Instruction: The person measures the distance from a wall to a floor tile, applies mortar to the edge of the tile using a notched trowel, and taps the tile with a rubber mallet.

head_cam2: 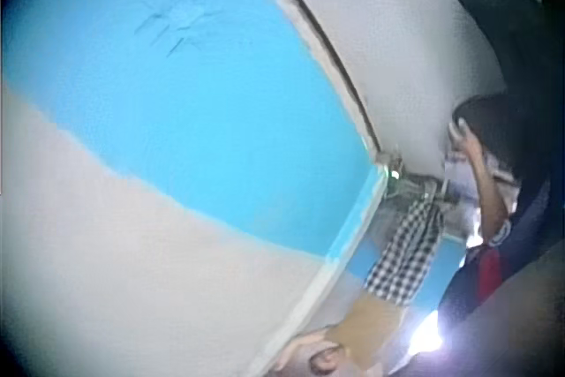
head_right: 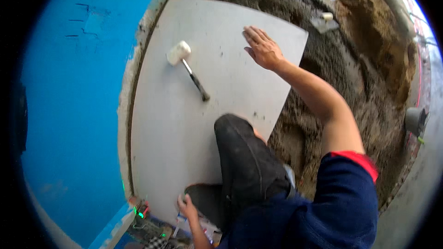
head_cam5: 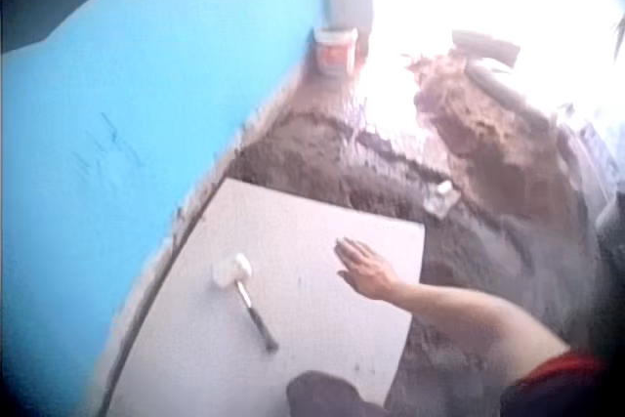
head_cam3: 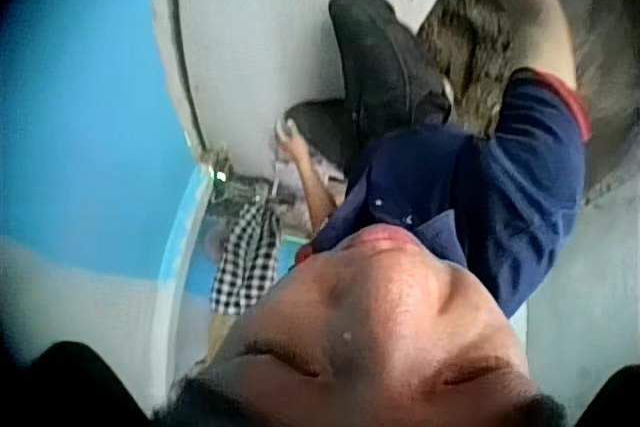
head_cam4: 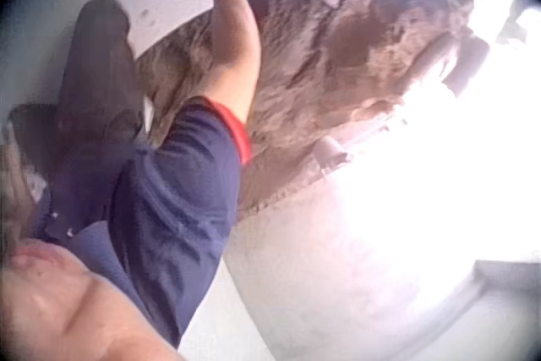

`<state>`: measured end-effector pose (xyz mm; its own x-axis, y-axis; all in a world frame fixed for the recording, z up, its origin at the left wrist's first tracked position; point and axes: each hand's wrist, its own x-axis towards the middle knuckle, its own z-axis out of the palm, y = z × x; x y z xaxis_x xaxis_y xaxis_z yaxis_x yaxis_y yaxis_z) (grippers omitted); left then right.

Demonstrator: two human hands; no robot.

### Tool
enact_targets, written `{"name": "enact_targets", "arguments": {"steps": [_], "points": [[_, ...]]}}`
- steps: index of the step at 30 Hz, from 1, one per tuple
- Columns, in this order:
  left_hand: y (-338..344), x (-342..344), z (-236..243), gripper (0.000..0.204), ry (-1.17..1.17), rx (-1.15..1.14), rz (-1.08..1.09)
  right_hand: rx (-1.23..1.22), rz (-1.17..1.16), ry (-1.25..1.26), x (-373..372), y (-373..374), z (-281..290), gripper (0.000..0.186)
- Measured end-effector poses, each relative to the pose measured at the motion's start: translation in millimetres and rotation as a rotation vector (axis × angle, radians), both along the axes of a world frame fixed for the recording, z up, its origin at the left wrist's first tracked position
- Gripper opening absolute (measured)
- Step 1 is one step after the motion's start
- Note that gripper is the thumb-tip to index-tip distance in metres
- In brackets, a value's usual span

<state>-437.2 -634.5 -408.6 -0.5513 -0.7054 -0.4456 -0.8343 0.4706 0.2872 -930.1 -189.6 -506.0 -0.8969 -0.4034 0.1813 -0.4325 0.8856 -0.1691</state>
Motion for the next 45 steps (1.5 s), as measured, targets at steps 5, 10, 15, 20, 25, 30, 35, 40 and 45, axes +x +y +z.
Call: {"name": "enact_targets", "arguments": {"steps": [5,10,15,20,25,30,35,40,45], "points": [[22,13,7,0.059,0.099,-0.032,0.066,-0.015,0.448,-0.508,177,-8,-52,0.051],[-8,70,14,0.057,0.243,-0.086,0.126,0.094,0.348,-0.418,274,-27,-57,0.052],[3,113,2,0.052,0.285,-0.143,0.085,-0.038,0.572,-0.608,324,-58,-67,0.066],[5,174,10,0.051,0.191,-0.235,0.000,0.196,0.036,-0.554,269,-20,-85,0.074],[-52,275,-6,0.050,0.120,-0.284,0.353,-0.233,-0.482,-0.021,179,-6,-49,0.047],[-30,232,-32,0.050,0.165,-0.189,0.279,-0.530,-0.259,-0.321,177,-126,-51,0.034],[12,188,-29,0.047,0.219,-0.073,0.067,-0.444,-0.423,-0.389,123,-210,-53,0.039],[-6,296,-72,0.059,0.093,0.027,0.020,-0.475,-0.394,-0.545,49,-251,-87,0.048],[-47,335,-74,0.061,-0.227,0.029,-0.027,-0.874,-0.455,-0.486,93,-345,-72,0.049]]}}
